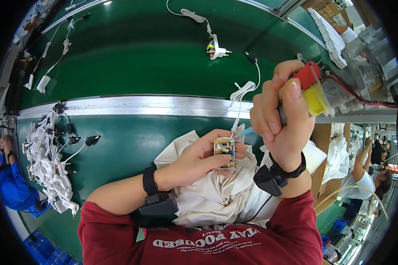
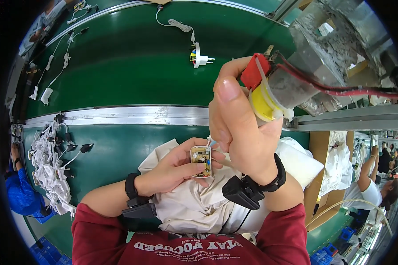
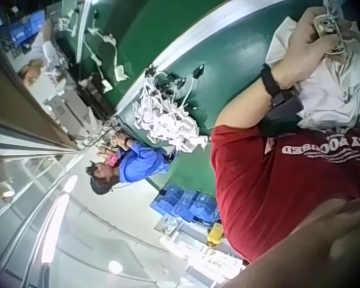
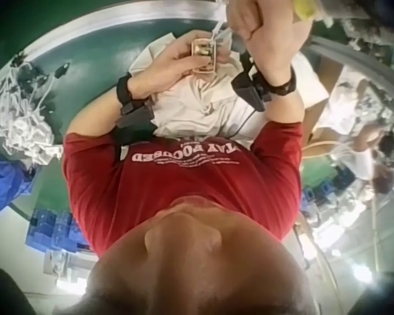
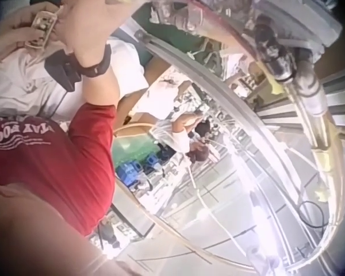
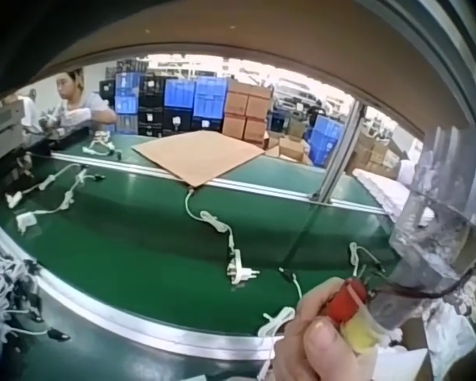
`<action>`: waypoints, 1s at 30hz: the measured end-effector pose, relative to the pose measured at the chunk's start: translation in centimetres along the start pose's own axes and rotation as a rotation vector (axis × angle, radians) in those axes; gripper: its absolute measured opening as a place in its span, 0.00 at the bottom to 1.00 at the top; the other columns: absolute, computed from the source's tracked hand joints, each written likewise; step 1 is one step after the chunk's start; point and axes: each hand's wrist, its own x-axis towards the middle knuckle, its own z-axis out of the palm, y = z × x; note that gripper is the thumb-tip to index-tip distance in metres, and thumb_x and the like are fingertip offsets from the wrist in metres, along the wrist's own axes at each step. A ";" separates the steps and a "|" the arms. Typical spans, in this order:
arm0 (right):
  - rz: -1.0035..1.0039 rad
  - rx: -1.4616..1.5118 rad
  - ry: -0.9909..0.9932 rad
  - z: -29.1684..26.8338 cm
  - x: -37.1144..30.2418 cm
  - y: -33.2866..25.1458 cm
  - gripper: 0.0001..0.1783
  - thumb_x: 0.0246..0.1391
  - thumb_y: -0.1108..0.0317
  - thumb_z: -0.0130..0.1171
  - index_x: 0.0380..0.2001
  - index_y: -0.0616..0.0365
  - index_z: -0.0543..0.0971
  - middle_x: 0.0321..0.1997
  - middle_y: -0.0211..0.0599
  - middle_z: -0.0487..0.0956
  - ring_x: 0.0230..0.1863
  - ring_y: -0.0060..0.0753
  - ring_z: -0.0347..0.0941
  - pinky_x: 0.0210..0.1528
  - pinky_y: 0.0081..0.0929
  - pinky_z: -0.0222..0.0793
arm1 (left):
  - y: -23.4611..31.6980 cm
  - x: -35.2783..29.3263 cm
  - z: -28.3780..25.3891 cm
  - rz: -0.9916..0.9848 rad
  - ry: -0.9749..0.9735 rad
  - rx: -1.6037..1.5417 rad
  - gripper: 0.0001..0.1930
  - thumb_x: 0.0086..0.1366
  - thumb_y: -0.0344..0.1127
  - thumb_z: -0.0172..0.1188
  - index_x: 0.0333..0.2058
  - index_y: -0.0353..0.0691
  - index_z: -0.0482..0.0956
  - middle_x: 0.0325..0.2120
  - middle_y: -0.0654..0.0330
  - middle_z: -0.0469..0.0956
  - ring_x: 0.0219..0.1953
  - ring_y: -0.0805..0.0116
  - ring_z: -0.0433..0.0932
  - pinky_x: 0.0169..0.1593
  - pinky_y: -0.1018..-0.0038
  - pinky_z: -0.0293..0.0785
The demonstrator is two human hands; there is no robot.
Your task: The person picks up a circuit board and applies glue to it using a dispenser. They then place the circuit board onto the conveyor belt and repeat the process with another board.
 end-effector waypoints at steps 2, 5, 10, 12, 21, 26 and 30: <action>0.004 0.073 0.018 0.0 -0.1 0.2 0.12 0.58 0.64 0.52 0.34 0.60 0.64 0.13 0.22 0.61 0.10 0.12 0.53 0.13 0.15 0.46 | -0.1 0.0 -0.1 0.016 -0.010 0.008 0.22 0.65 0.26 0.48 0.57 0.41 0.56 0.52 0.54 0.68 0.53 0.63 0.70 0.45 0.71 0.78; 0.002 0.062 -0.035 0.0 -0.4 0.4 0.11 0.58 0.64 0.52 0.34 0.60 0.63 0.13 0.23 0.62 0.10 0.12 0.53 0.13 0.15 0.46 | -0.1 -0.1 -0.1 0.026 -0.018 0.003 0.22 0.65 0.26 0.48 0.57 0.41 0.56 0.52 0.53 0.68 0.54 0.63 0.70 0.45 0.71 0.78; 0.073 0.045 0.019 0.3 -0.8 0.1 0.11 0.58 0.65 0.52 0.34 0.59 0.63 0.13 0.23 0.62 0.10 0.12 0.53 0.13 0.15 0.47 | -0.1 -0.2 0.2 0.032 -0.019 -0.025 0.21 0.66 0.26 0.47 0.57 0.41 0.57 0.51 0.55 0.68 0.54 0.63 0.70 0.45 0.71 0.78; 0.040 0.072 -0.029 -0.2 -0.5 0.1 0.11 0.58 0.65 0.52 0.34 0.60 0.63 0.13 0.23 0.63 0.10 0.12 0.53 0.13 0.14 0.47 | -0.1 -0.1 0.2 0.027 -0.016 -0.036 0.20 0.66 0.26 0.46 0.56 0.41 0.58 0.50 0.56 0.68 0.54 0.63 0.70 0.44 0.71 0.78; 0.046 -0.175 -0.093 1.1 -1.5 -0.9 0.17 0.63 0.51 0.43 0.33 0.53 0.59 0.08 0.23 0.57 0.06 0.14 0.48 0.09 0.15 0.44 | 0.5 -0.1 -0.2 0.038 0.063 -0.244 0.21 0.65 0.26 0.46 0.57 0.40 0.58 0.52 0.53 0.68 0.54 0.63 0.70 0.47 0.69 0.78; 0.053 -0.176 -0.109 1.4 -1.6 -0.7 0.17 0.62 0.51 0.43 0.31 0.52 0.58 0.08 0.23 0.57 0.05 0.14 0.48 0.08 0.15 0.44 | 0.5 -0.4 -0.7 0.104 0.048 -0.316 0.20 0.65 0.26 0.45 0.57 0.40 0.59 0.52 0.53 0.69 0.55 0.63 0.70 0.46 0.69 0.78; 0.094 -0.118 -0.097 1.4 -1.6 -0.6 0.17 0.62 0.51 0.43 0.31 0.52 0.58 0.08 0.23 0.57 0.05 0.14 0.48 0.08 0.15 0.45 | 0.6 -0.5 -0.5 0.113 0.044 -0.310 0.20 0.65 0.26 0.45 0.56 0.40 0.60 0.51 0.53 0.69 0.55 0.63 0.70 0.46 0.69 0.78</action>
